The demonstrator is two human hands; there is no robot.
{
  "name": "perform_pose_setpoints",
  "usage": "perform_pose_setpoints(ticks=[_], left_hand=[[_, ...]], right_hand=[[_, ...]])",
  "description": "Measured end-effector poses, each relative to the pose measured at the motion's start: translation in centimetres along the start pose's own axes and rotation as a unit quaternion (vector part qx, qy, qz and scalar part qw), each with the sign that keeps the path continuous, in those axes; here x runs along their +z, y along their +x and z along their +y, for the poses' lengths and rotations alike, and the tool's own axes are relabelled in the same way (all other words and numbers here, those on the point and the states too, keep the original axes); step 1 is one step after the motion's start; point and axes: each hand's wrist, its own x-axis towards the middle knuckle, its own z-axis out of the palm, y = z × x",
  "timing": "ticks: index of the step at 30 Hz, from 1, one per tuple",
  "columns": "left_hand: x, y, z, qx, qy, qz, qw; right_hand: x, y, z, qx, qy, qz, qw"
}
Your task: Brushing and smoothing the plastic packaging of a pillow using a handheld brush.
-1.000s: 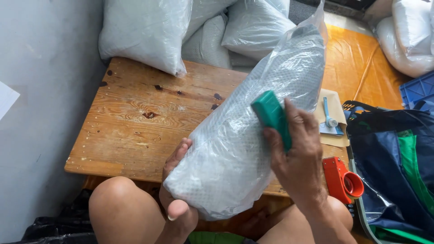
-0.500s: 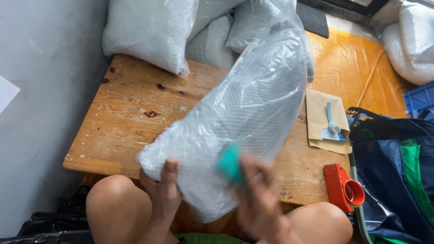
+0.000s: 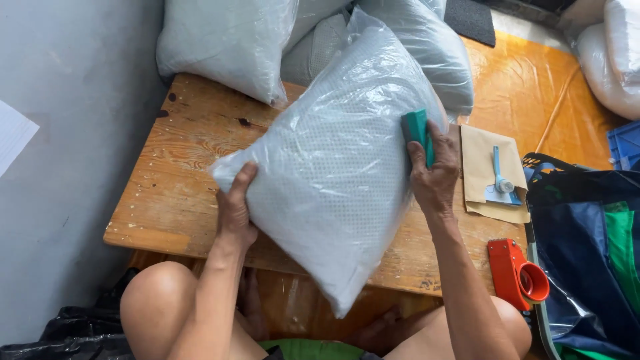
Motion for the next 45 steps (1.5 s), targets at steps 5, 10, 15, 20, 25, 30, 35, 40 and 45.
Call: perform_pose_setpoints(ticks=[5, 10, 15, 20, 25, 30, 35, 40, 45], left_hand=[[-0.2, 4.3, -3.3, -0.090, -0.042, 0.062, 0.993], [0.1, 4.0, -3.1, -0.054, -0.002, 0.144, 0.988], [-0.3, 3.1, -4.1, 0.034, 0.033, 0.200, 0.979], [-0.6, 3.1, -4.4, 0.003, 0.096, 0.165, 0.982], [-0.2, 3.5, -3.5, -0.010, 0.079, 0.181, 0.980], [0.3, 3.3, -1.8, -0.025, 0.106, 0.179, 0.978], [0.5, 2.5, -1.4, -0.045, 0.087, 0.167, 0.981], [-0.5, 3.8, -2.8, -0.062, 0.073, 0.180, 0.979], [-1.7, 5.8, -4.9, -0.028, 0.150, 0.183, 0.971]], right_hand=[[0.0, -3.7, -4.2, -0.051, -0.024, -0.128, 0.990], [-0.7, -6.5, -12.5, -0.214, -0.010, -0.260, 0.942], [3.3, 4.2, -4.3, -0.225, -0.067, -0.089, 0.968], [7.0, 5.7, -1.6, -0.020, -0.184, -0.146, 0.972], [4.7, -2.1, -13.8, -0.230, -0.120, -0.247, 0.933], [5.0, 4.0, -8.9, -0.168, 0.028, -0.263, 0.950], [9.9, 10.2, -1.8, 0.113, -0.248, -0.244, 0.931], [6.0, 1.3, -12.6, -0.090, -0.094, -0.373, 0.919], [1.7, 1.6, -13.4, -0.167, 0.078, -0.499, 0.847]])
